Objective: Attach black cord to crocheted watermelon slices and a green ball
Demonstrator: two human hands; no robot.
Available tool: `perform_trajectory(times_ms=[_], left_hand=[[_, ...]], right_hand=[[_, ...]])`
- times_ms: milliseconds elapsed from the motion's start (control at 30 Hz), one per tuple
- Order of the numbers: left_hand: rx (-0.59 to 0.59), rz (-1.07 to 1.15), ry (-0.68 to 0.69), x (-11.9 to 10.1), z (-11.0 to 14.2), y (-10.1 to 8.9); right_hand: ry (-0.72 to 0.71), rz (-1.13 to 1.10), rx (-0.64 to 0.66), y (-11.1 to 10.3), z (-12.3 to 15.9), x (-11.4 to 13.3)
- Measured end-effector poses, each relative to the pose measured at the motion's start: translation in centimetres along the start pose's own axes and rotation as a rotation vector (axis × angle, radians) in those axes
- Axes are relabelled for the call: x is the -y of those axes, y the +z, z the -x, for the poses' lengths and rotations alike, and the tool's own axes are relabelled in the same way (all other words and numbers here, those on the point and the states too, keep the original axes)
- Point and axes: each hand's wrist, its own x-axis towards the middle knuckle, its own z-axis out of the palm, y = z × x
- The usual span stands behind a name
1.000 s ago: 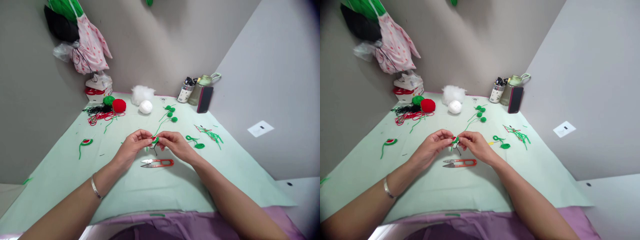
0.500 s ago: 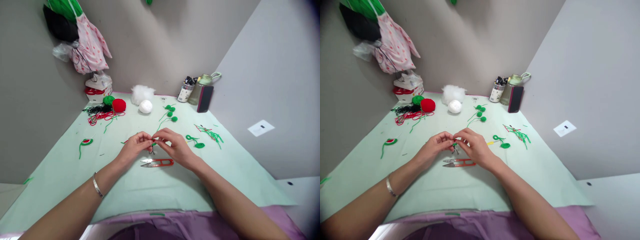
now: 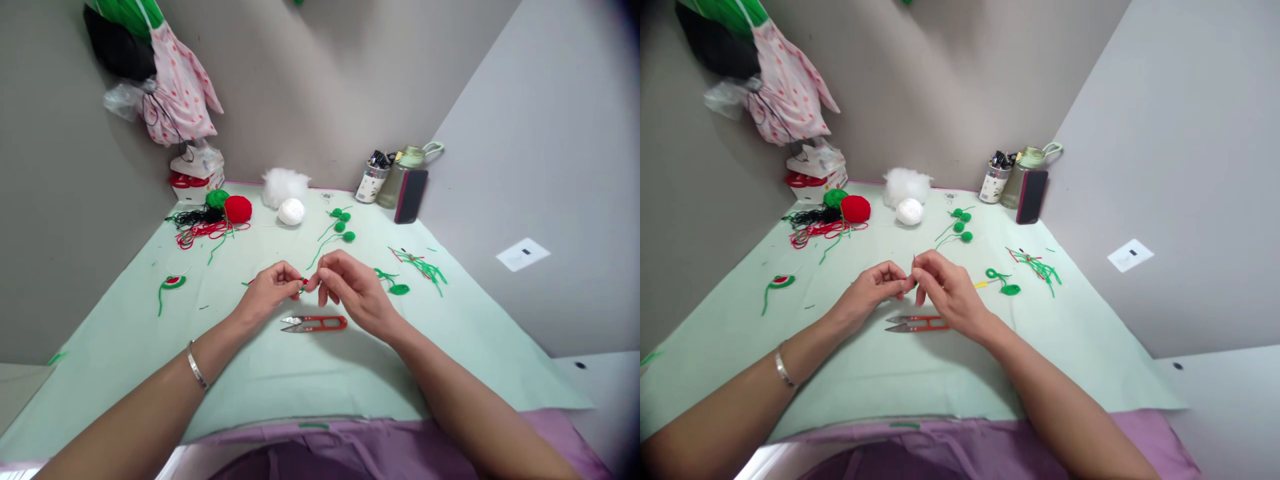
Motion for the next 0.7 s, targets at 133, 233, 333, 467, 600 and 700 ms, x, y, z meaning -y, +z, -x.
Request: perform_trajectory(times_ms=[133, 233, 333, 467, 600, 700], left_hand=[[-0.039, -0.049, 0.0, 0.1, -0.1, -0.1], [-0.041, -0.055, 0.0, -0.1, 0.0, -0.2], [-0.044, 0.012, -0.006, -0.3, 0.2, -0.1], [-0.054, 0.119, 0.003, -0.5, 0.4, -0.1], [-0.057, 0.153, 0.007, -0.7, 0.5, -0.1], [-0.061, 0.15, 0.006, -0.8, 0.5, -0.1]], right_hand=[[0.111, -0.442, 0.078, -1.6, -0.1, 0.8], [0.03, -0.568, -0.021, -2.9, -0.1, 1.3], [0.032, -0.503, -0.066, -3.4, -0.2, 1.3], [-0.025, 0.035, -0.103, -2.6, -0.3, 0.6], [-0.182, 0.509, -0.061, -1.4, -0.3, -0.3], [-0.224, 0.69, -0.007, -0.9, -0.1, -0.8]])
